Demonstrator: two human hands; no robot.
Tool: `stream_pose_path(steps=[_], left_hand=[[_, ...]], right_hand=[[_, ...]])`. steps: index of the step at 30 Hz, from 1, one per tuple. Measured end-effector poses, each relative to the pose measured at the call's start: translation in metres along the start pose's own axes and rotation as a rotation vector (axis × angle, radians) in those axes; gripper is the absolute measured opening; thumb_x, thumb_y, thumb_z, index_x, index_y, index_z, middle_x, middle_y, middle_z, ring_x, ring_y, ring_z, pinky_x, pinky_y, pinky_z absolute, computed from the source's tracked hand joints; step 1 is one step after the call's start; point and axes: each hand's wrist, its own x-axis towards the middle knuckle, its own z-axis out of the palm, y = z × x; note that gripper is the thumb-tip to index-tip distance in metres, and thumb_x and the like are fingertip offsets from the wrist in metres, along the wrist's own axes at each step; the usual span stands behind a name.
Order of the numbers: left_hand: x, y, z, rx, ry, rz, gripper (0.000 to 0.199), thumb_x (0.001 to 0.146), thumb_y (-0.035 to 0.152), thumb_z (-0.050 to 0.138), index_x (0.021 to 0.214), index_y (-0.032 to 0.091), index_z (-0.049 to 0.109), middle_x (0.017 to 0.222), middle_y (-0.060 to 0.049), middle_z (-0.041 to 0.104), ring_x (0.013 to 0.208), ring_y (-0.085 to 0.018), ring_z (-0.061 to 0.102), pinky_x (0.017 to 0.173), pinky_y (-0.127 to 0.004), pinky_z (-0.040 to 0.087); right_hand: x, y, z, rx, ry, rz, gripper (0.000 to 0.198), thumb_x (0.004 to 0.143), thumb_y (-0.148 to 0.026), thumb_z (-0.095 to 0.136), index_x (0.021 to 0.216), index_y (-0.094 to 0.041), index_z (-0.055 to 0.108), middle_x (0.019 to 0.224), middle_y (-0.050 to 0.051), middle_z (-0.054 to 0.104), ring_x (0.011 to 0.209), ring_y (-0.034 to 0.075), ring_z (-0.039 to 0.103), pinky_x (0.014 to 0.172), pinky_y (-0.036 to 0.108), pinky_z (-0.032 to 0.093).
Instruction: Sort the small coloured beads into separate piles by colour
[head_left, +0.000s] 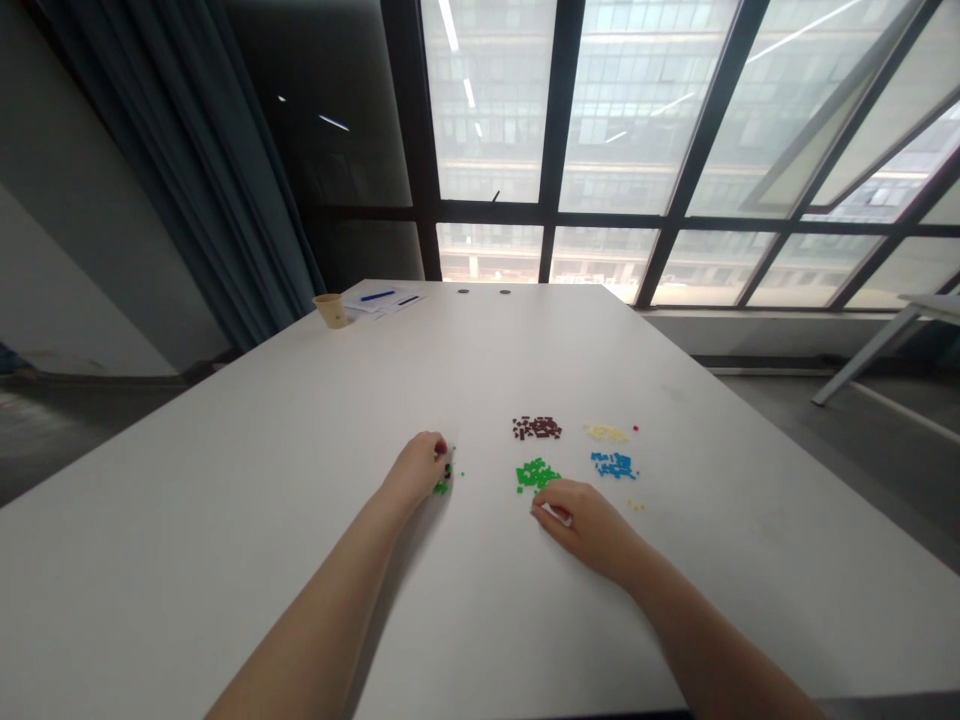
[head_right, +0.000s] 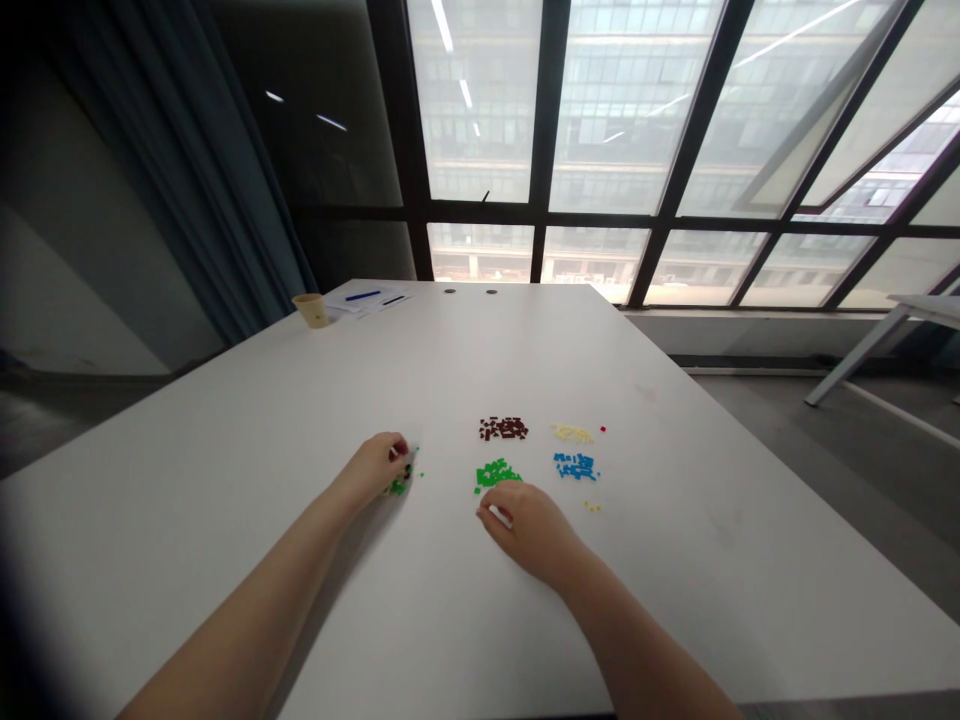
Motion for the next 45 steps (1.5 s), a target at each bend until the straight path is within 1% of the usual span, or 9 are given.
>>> stream_pose_path(steps=[5,11,21,25,30,33,37,40,45], left_hand=[[0.000,0.003,-0.007,-0.253,-0.021,-0.073,0.011,0.065,0.012,0.046,0.070,0.016,0.055,0.065,-0.003,0.060,0.057,-0.014,0.056,0.054,-0.022,0.039],[0.007,-0.007,-0.006,-0.494,-0.032,-0.084,0.016,0.062,0.019,0.052,0.075,0.014,0.060,0.072,-0.004,0.063,0.065,-0.015,0.058,0.059,-0.024,0.042],[0.006,-0.003,-0.007,-0.959,-0.194,-0.158,0.032,0.052,0.031,0.067,0.079,0.014,0.059,0.076,-0.003,0.063,0.069,-0.014,0.059,0.064,-0.025,0.045],[0.005,-0.003,-0.007,-0.832,-0.201,-0.161,0.028,0.056,0.031,0.064,0.078,0.014,0.061,0.069,-0.003,0.063,0.064,-0.014,0.058,0.059,-0.025,0.044],[0.005,-0.008,-0.006,-0.364,-0.004,-0.140,0.011,0.059,0.015,0.055,0.066,0.013,0.062,0.065,-0.005,0.063,0.060,-0.015,0.056,0.057,-0.025,0.041],[0.005,-0.008,-0.008,-0.326,0.015,-0.141,0.013,0.060,0.015,0.053,0.069,0.014,0.062,0.064,-0.005,0.063,0.060,-0.016,0.056,0.056,-0.025,0.040],[0.003,0.005,-0.011,-0.626,-0.063,-0.057,0.021,0.061,0.028,0.057,0.077,0.014,0.061,0.070,-0.004,0.064,0.064,-0.015,0.056,0.055,-0.023,0.040],[-0.003,0.020,-0.007,-0.929,-0.123,-0.066,0.030,0.060,0.036,0.060,0.081,0.015,0.058,0.081,-0.006,0.064,0.069,-0.013,0.057,0.054,-0.020,0.039],[-0.013,0.039,0.010,-1.298,-0.234,-0.067,0.030,0.057,0.034,0.068,0.077,0.016,0.054,0.088,-0.004,0.062,0.068,-0.009,0.055,0.061,-0.020,0.041]], right_hand=[[-0.001,0.001,0.000,-0.005,0.000,0.001,0.017,0.080,-0.021,0.044,0.076,-0.018,0.060,0.070,0.002,0.059,0.063,0.010,0.049,0.059,0.021,0.037],[-0.001,0.001,-0.001,-0.018,-0.010,-0.003,0.018,0.080,-0.021,0.043,0.076,-0.017,0.060,0.070,0.002,0.059,0.063,0.011,0.049,0.059,0.021,0.036],[0.000,0.005,0.000,-0.031,-0.012,-0.002,0.018,0.080,-0.022,0.043,0.077,-0.017,0.060,0.067,0.001,0.057,0.060,0.010,0.047,0.058,0.021,0.036],[0.000,0.004,0.000,-0.028,-0.012,0.000,0.018,0.080,-0.021,0.044,0.077,-0.017,0.061,0.066,0.001,0.056,0.060,0.010,0.046,0.057,0.021,0.036],[0.000,0.004,0.000,-0.033,-0.020,0.005,0.018,0.080,-0.021,0.044,0.076,-0.018,0.061,0.066,0.001,0.056,0.059,0.010,0.046,0.057,0.021,0.035],[0.000,0.004,0.000,-0.040,-0.022,0.007,0.018,0.080,-0.021,0.044,0.076,-0.017,0.061,0.065,0.001,0.055,0.059,0.010,0.046,0.057,0.021,0.035],[0.000,0.004,0.000,-0.031,-0.015,0.008,0.018,0.080,-0.022,0.044,0.076,-0.018,0.061,0.065,0.001,0.056,0.058,0.010,0.047,0.057,0.021,0.035],[0.000,0.004,0.001,-0.024,-0.009,0.001,0.018,0.080,-0.022,0.044,0.077,-0.018,0.061,0.066,0.001,0.056,0.059,0.010,0.047,0.057,0.021,0.035],[0.000,0.002,0.000,-0.023,-0.003,-0.004,0.018,0.080,-0.022,0.043,0.076,-0.018,0.061,0.065,0.000,0.056,0.059,0.010,0.047,0.057,0.021,0.036]])
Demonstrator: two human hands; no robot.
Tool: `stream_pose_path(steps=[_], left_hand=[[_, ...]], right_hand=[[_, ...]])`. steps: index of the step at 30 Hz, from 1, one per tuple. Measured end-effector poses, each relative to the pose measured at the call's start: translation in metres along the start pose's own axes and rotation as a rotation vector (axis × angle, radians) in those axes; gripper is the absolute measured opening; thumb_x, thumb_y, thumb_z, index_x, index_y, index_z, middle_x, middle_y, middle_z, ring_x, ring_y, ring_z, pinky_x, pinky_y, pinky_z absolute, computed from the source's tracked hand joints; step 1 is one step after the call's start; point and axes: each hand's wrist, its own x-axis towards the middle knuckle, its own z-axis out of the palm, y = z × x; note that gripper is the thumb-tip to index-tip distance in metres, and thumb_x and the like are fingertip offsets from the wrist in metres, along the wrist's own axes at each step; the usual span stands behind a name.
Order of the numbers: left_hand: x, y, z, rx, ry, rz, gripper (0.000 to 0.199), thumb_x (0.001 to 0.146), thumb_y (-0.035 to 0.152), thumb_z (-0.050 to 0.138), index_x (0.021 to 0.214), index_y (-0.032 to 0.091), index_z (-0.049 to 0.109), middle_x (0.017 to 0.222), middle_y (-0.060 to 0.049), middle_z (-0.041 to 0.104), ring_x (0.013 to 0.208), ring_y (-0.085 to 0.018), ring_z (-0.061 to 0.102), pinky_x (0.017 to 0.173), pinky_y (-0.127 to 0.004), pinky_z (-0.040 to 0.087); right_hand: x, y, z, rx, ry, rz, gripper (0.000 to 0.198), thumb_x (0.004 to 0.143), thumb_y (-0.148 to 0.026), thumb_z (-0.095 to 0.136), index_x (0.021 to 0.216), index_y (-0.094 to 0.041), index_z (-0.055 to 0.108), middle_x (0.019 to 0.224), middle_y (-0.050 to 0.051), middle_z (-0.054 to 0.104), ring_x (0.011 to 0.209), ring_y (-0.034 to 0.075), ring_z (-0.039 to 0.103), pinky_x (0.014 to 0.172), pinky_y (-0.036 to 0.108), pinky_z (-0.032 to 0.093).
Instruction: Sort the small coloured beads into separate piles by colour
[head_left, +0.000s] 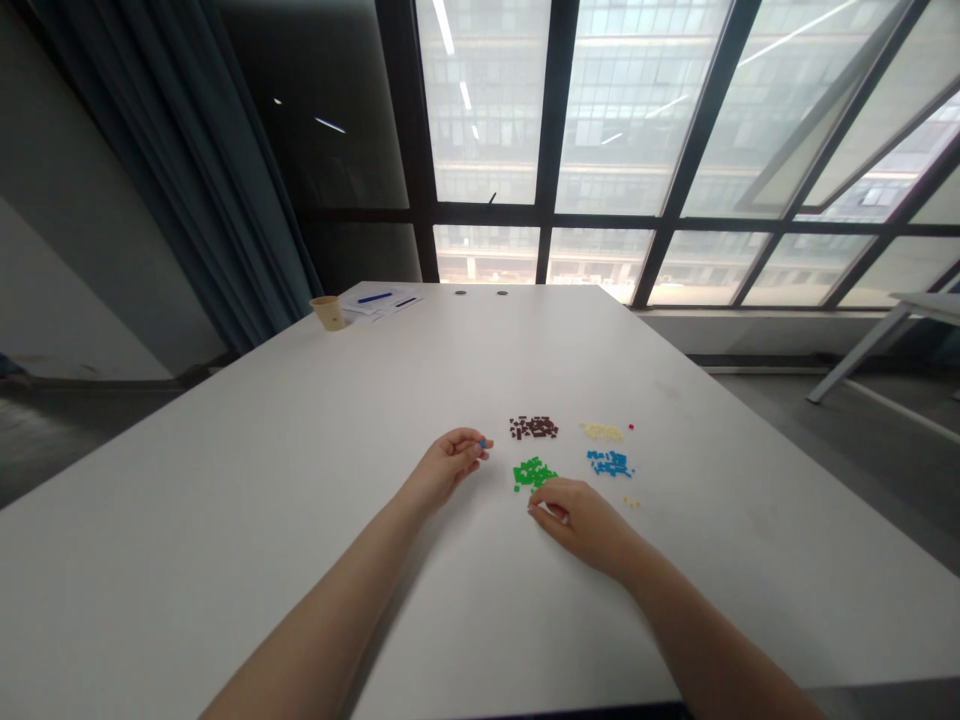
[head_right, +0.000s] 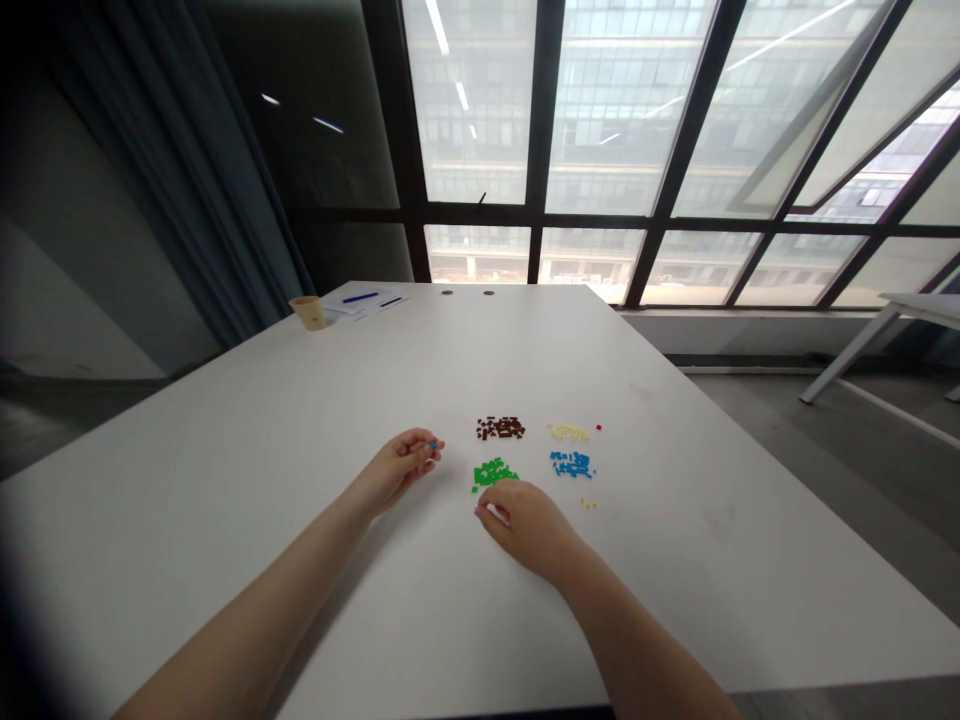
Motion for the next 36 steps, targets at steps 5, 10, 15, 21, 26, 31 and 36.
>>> stream_pose_path(steps=[5,10,15,21,26,31,36], left_hand=[[-0.002,-0.007,0.011,-0.079,-0.063,-0.032,0.033,0.055,0.033,0.072,0.075,0.016,0.052,0.081,-0.003,0.061,0.065,-0.008,0.053,0.061,-0.019,0.040],[-0.004,-0.013,0.017,-0.072,-0.120,-0.067,0.037,0.055,0.033,0.072,0.081,0.017,0.052,0.074,-0.001,0.062,0.066,-0.009,0.055,0.063,-0.020,0.039],[-0.008,-0.023,0.025,0.002,-0.317,-0.072,0.030,0.061,0.030,0.068,0.084,0.017,0.054,0.061,0.002,0.059,0.058,-0.008,0.051,0.059,-0.020,0.036],[-0.010,-0.024,0.031,0.091,-0.361,-0.049,0.027,0.063,0.026,0.067,0.084,0.016,0.054,0.061,0.001,0.059,0.057,-0.008,0.051,0.055,-0.019,0.034],[-0.011,-0.018,0.032,0.133,-0.308,-0.043,0.030,0.068,0.033,0.062,0.091,0.017,0.051,0.082,-0.006,0.065,0.069,-0.012,0.056,0.058,-0.021,0.037],[-0.010,-0.013,0.025,0.178,-0.204,-0.057,0.029,0.070,0.035,0.059,0.090,0.017,0.050,0.088,-0.007,0.065,0.071,-0.012,0.057,0.059,-0.022,0.037],[-0.009,-0.008,0.022,0.208,-0.174,-0.076,0.027,0.069,0.035,0.059,0.088,0.018,0.051,0.084,-0.005,0.065,0.069,-0.011,0.056,0.059,-0.022,0.036]], right_hand=[[0.001,-0.001,0.001,0.046,0.049,-0.011,0.018,0.080,-0.021,0.044,0.085,-0.020,0.061,0.072,0.001,0.059,0.060,0.010,0.047,0.058,0.022,0.037],[0.003,-0.004,0.001,0.067,0.201,-0.045,0.019,0.080,-0.019,0.045,0.091,-0.021,0.060,0.078,0.003,0.058,0.070,0.012,0.050,0.066,0.024,0.039],[0.004,-0.004,0.002,0.049,0.282,-0.050,0.020,0.077,-0.021,0.051,0.095,-0.022,0.060,0.077,0.002,0.055,0.076,0.014,0.051,0.069,0.025,0.040],[0.005,-0.003,0.009,0.012,0.306,-0.067,0.013,0.076,-0.020,0.053,0.081,-0.022,0.064,0.069,0.001,0.053,0.071,0.014,0.051,0.064,0.025,0.039],[0.006,0.017,-0.009,-0.026,0.361,0.006,0.016,0.077,-0.022,0.050,0.082,-0.021,0.065,0.070,0.002,0.055,0.067,0.013,0.051,0.064,0.024,0.040],[-0.009,0.084,-0.052,-0.259,0.471,0.412,0.020,0.073,-0.029,0.052,0.080,-0.019,0.067,0.069,0.004,0.058,0.062,0.015,0.052,0.060,0.026,0.038],[-0.023,0.130,-0.060,-0.335,0.315,0.745,0.018,0.066,-0.029,0.057,0.076,-0.020,0.070,0.070,0.006,0.063,0.063,0.017,0.055,0.058,0.026,0.037]])
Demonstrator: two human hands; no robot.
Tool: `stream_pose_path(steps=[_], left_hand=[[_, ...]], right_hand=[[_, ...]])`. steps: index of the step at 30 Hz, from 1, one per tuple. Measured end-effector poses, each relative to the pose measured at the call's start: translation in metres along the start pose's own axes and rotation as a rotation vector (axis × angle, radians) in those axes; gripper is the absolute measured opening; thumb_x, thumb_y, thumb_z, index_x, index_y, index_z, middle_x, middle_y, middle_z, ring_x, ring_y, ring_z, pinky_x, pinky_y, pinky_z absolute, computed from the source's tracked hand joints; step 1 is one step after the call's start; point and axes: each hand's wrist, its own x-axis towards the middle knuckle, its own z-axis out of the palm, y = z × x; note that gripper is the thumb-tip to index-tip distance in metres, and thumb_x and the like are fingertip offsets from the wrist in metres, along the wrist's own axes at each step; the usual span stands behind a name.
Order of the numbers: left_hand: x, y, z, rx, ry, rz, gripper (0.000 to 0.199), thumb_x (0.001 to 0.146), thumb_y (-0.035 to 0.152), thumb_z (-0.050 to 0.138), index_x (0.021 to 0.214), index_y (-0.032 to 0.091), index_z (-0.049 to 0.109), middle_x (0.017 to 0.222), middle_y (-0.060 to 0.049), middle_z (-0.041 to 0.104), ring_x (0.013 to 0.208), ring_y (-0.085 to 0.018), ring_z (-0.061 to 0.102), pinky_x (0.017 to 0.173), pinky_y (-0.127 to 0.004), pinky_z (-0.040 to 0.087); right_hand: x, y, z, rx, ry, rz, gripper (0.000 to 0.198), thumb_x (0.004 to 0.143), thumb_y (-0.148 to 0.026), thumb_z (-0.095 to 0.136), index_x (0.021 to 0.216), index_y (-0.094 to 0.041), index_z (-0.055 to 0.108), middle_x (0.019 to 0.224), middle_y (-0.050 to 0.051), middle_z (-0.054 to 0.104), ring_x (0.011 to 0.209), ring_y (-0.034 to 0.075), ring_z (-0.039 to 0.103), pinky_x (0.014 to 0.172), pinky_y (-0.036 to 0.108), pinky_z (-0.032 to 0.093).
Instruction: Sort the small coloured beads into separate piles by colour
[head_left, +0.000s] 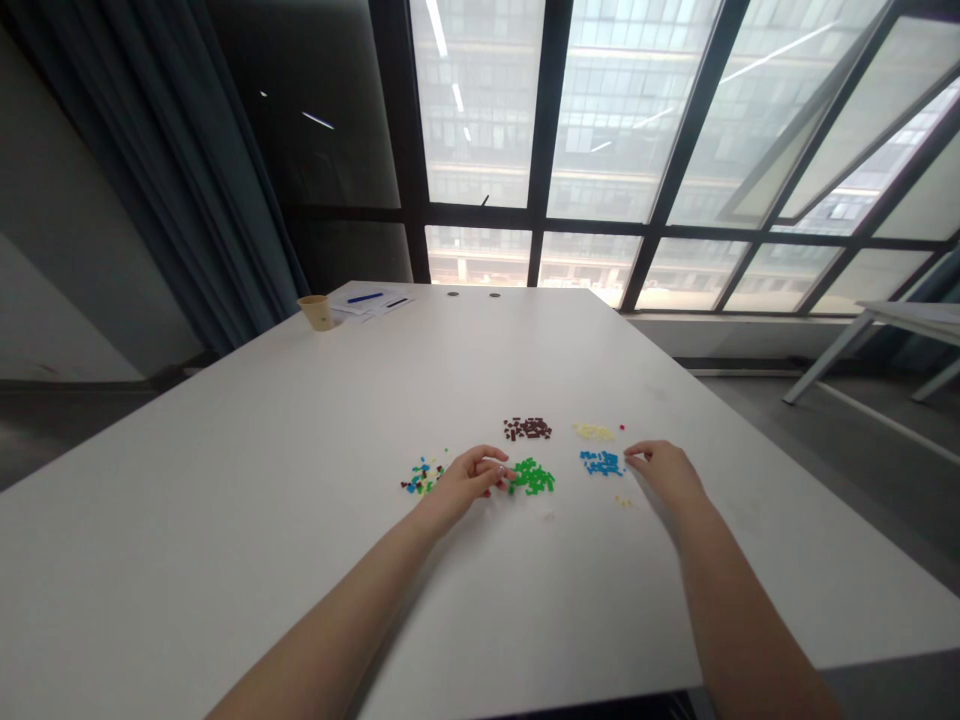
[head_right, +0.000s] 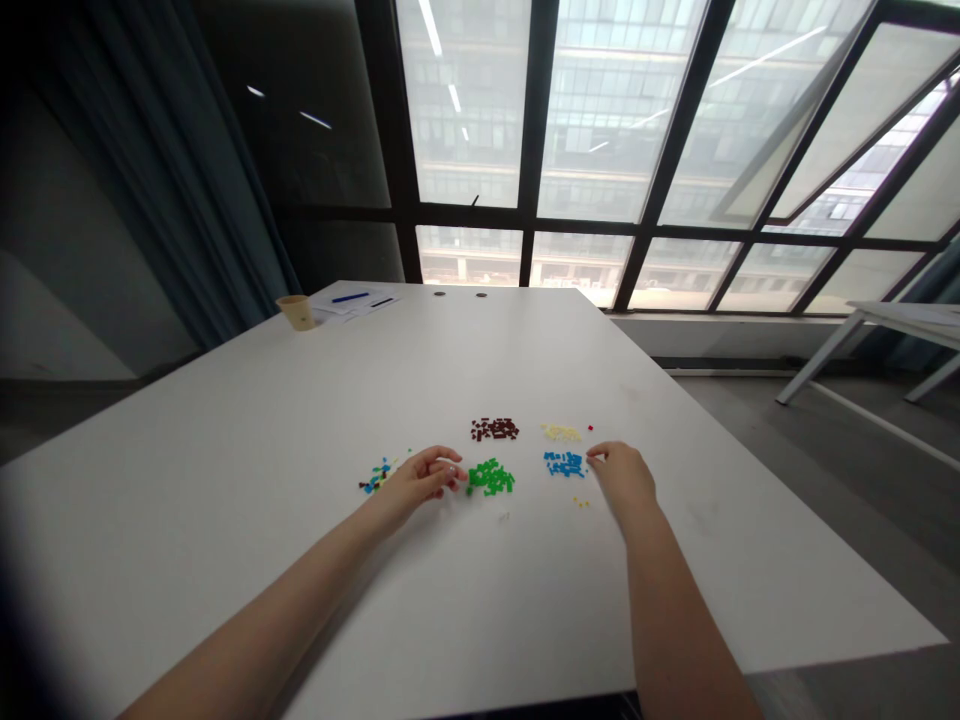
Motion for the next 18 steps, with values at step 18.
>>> stream_pose_path(steps=[18], left_hand=[[0.008,0.009,-0.096,0.718,0.774,0.246,0.023,0.073,0.026,0.045,0.086,0.015,0.061,0.087,-0.008,0.063,0.073,-0.017,0.056,0.070,-0.030,0.042]], right_hand=[[-0.005,-0.019,-0.014,0.187,0.120,0.029,0.047,0.074,-0.051,0.037,0.059,-0.016,0.064,0.045,0.002,0.054,0.047,0.015,0.048,0.047,0.024,0.030]])
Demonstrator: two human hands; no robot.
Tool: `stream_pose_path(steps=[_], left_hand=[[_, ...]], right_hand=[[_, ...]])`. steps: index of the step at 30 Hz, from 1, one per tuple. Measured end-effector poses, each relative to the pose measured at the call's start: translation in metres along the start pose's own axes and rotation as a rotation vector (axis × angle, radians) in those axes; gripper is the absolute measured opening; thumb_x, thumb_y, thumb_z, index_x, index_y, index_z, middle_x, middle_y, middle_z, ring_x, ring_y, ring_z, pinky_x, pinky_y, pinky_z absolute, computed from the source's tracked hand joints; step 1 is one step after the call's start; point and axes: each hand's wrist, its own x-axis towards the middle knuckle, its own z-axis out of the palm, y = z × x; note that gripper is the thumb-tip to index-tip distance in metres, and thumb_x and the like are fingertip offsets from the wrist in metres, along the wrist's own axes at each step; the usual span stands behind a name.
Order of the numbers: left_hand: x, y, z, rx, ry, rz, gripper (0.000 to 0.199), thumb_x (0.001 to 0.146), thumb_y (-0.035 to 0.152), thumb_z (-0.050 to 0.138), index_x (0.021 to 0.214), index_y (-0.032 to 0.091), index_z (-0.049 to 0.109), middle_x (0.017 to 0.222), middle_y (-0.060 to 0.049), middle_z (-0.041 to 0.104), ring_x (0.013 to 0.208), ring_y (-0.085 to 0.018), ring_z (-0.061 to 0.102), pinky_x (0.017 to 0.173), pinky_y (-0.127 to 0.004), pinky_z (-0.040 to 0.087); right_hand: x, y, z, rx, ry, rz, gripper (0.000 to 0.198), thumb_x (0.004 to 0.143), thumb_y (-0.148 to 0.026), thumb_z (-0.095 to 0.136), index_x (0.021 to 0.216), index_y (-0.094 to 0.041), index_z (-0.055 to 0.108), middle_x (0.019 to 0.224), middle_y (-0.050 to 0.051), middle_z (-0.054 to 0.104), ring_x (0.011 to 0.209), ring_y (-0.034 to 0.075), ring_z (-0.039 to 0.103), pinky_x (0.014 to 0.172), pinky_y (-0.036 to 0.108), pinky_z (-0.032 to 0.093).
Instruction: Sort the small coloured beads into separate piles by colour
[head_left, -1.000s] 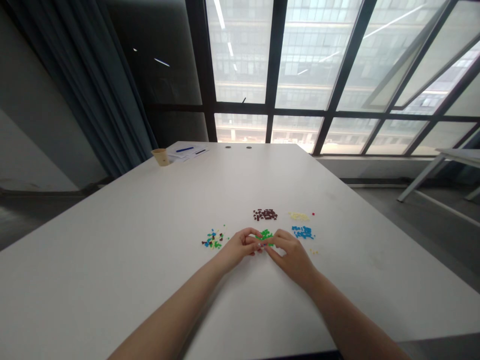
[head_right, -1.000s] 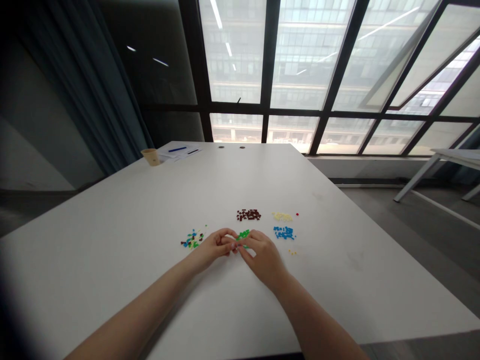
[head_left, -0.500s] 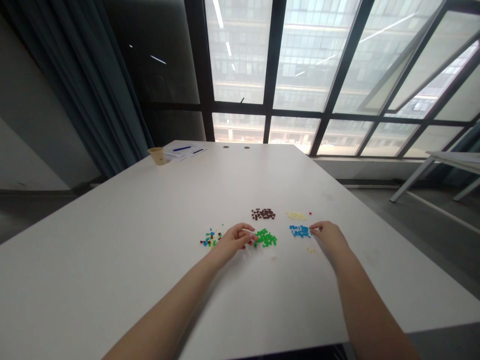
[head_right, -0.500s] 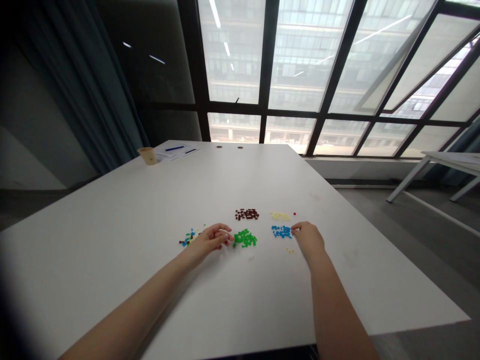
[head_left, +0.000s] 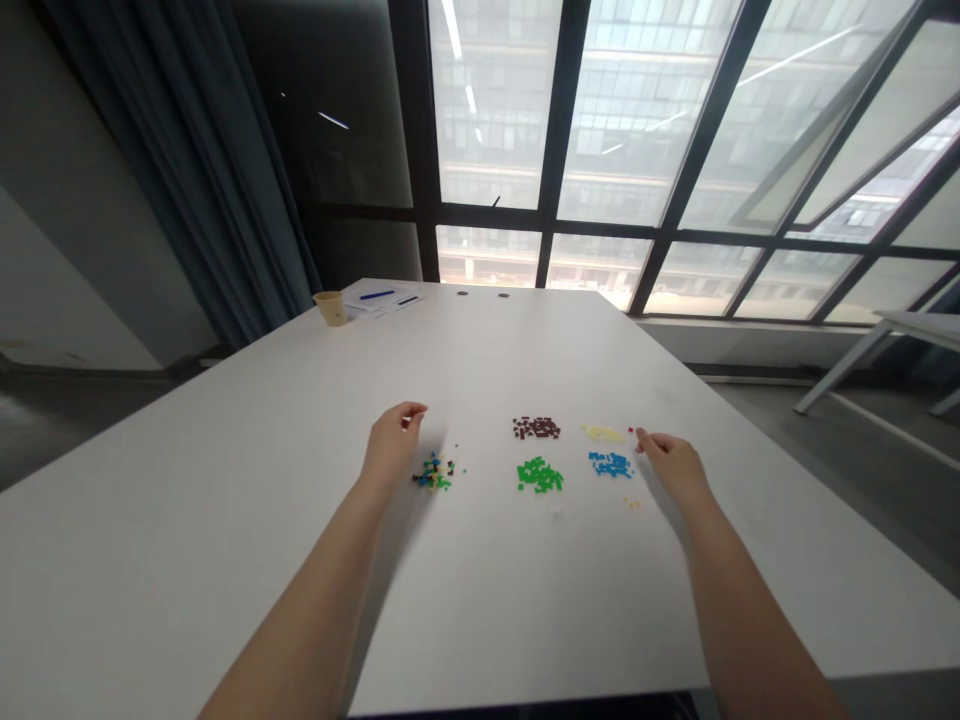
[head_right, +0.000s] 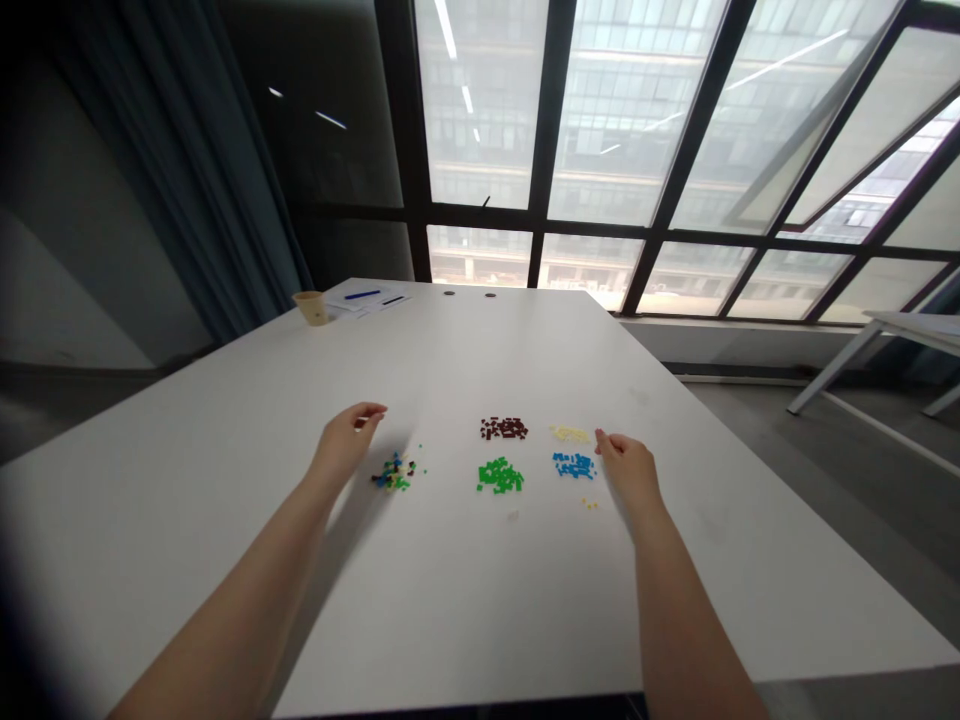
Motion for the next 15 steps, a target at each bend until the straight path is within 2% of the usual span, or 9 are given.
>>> stream_pose_path(steps=[2,4,7,9,15], left_hand=[[-0.002,-0.009,0.007,0.192,-0.164,0.033,0.022,0.071,0.018,0.046,0.081,0.015,0.065,0.086,-0.010,0.062,0.075,-0.019,0.056,0.073,-0.032,0.041],[-0.008,-0.012,0.020,0.266,-0.297,0.130,0.026,0.071,0.013,0.044,0.084,0.015,0.066,0.086,-0.010,0.061,0.079,-0.020,0.055,0.075,-0.032,0.041],[-0.017,-0.011,0.038,0.276,-0.324,0.264,0.031,0.073,0.010,0.040,0.090,0.017,0.066,0.091,-0.009,0.060,0.088,-0.020,0.051,0.079,-0.031,0.039],[-0.019,-0.010,0.045,0.276,-0.332,0.298,0.031,0.071,0.008,0.040,0.085,0.017,0.067,0.088,-0.008,0.060,0.086,-0.020,0.050,0.079,-0.032,0.038],[-0.015,-0.012,0.048,0.124,-0.257,0.252,0.019,0.066,0.011,0.048,0.063,0.017,0.066,0.073,-0.008,0.059,0.078,-0.022,0.049,0.078,-0.033,0.037]], right_hand=[[-0.002,-0.003,0.000,0.000,-0.026,-0.022,0.049,0.074,-0.052,0.036,0.053,-0.016,0.060,0.041,0.001,0.051,0.044,0.014,0.045,0.046,0.024,0.028],[-0.003,-0.004,0.000,0.000,-0.051,-0.048,0.049,0.074,-0.053,0.036,0.050,-0.016,0.058,0.042,0.001,0.051,0.043,0.013,0.044,0.045,0.024,0.027],[-0.004,-0.006,0.002,-0.003,-0.084,-0.073,0.047,0.074,-0.052,0.037,0.052,-0.016,0.059,0.044,0.001,0.052,0.045,0.014,0.046,0.046,0.023,0.028],[-0.004,-0.006,0.002,-0.006,-0.100,-0.082,0.046,0.074,-0.050,0.037,0.052,-0.017,0.059,0.045,0.001,0.053,0.048,0.014,0.048,0.047,0.023,0.029],[-0.007,-0.012,0.004,-0.002,-0.126,-0.101,0.044,0.073,-0.049,0.037,0.052,-0.017,0.057,0.049,0.001,0.055,0.052,0.015,0.051,0.049,0.022,0.032]])
